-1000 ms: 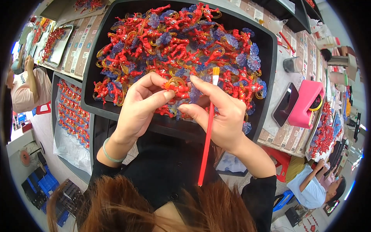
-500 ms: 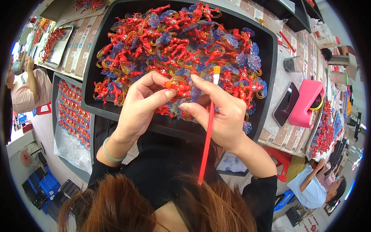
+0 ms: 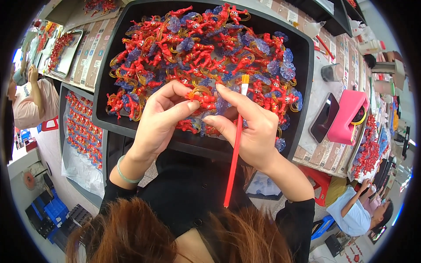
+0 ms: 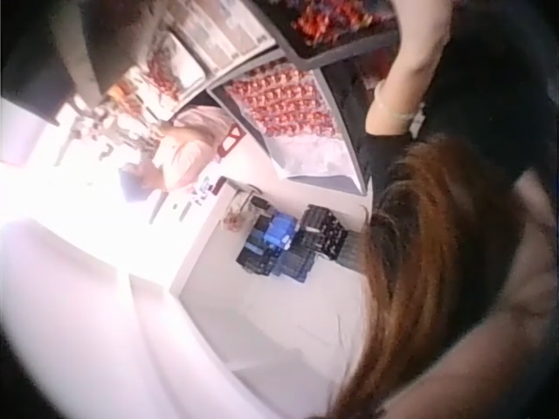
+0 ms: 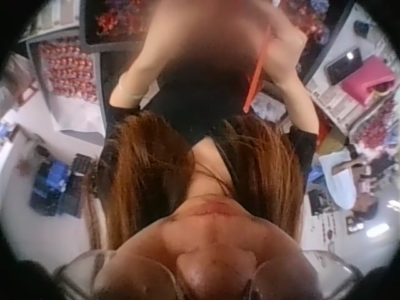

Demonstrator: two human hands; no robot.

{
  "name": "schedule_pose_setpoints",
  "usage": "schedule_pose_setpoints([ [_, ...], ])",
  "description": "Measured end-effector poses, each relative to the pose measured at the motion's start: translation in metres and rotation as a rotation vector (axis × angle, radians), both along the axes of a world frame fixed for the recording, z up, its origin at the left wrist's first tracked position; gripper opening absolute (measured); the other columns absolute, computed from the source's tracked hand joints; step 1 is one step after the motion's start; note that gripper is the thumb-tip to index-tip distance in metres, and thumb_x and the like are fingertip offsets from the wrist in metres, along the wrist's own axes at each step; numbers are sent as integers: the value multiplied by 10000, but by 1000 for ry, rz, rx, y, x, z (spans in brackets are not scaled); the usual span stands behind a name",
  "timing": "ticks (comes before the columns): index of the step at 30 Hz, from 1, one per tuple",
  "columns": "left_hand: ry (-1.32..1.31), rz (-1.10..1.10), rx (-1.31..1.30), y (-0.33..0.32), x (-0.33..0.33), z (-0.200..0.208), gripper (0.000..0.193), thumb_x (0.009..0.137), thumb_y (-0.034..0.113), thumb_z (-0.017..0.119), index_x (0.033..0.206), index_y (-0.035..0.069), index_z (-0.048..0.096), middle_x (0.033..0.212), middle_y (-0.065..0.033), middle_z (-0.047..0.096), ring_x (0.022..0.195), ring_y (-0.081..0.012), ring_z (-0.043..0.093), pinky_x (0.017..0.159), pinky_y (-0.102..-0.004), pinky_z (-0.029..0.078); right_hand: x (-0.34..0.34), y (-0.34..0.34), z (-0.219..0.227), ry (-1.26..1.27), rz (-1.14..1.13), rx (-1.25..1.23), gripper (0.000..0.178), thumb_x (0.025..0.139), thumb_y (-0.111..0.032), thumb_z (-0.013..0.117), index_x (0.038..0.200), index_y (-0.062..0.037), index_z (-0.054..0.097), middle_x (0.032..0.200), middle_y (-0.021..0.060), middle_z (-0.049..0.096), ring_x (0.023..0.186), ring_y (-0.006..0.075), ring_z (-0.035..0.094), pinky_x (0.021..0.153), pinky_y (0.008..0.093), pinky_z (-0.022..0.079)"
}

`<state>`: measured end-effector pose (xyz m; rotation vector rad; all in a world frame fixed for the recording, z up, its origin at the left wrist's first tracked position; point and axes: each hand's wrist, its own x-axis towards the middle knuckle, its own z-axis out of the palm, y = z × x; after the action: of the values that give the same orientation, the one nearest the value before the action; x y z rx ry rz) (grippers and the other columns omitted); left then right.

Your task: The person assembles toy figures by hand using an adhesive applicator, then paints them with a paintbrush.

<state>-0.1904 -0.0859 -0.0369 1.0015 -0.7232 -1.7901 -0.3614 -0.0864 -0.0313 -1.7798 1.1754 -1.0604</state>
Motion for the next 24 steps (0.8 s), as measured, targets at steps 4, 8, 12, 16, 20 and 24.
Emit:
schedule_pose_setpoints([
  [4,40,1,11,-1,-1,-2,114,767,48,579,852,20,509,862,-33,567,813,-73,518,739,-217,407,0,0,1,9,1,-1,439,635,-43,712,1041,8,553,702,87,607,549,90,573,501,206,441],
  [8,23,1,16,-1,0,-2,114,767,46,579,852,20,509,854,-29,564,808,-71,516,736,-216,407,0,1,0,12,4,3,436,638,-45,711,1040,12,551,707,91,608,548,94,574,500,206,441],
  [12,32,-4,19,-1,1,-3,116,767,47,583,852,19,508,852,-26,558,807,-69,512,733,-215,407,0,0,-1,11,9,10,433,642,-45,708,1040,18,549,716,97,610,552,95,577,500,207,441],
  [16,42,-14,13,-2,1,-2,119,766,49,587,850,22,508,849,-23,554,808,-67,511,732,-214,407,1,1,0,5,5,16,430,646,-41,704,1041,20,548,722,95,612,557,98,580,503,209,443],
  [20,33,-22,10,-2,1,0,118,765,50,589,844,23,505,846,-21,552,810,-67,511,733,-213,407,1,1,3,-2,2,17,430,650,-33,699,1046,23,542,738,97,614,569,103,583,511,210,448],
  [24,40,-18,-5,-2,1,-2,117,767,50,583,845,23,500,849,-23,550,808,-68,512,730,-214,411,2,2,2,-3,7,33,432,651,-28,698,1049,25,539,758,103,614,579,106,585,513,210,450],
])
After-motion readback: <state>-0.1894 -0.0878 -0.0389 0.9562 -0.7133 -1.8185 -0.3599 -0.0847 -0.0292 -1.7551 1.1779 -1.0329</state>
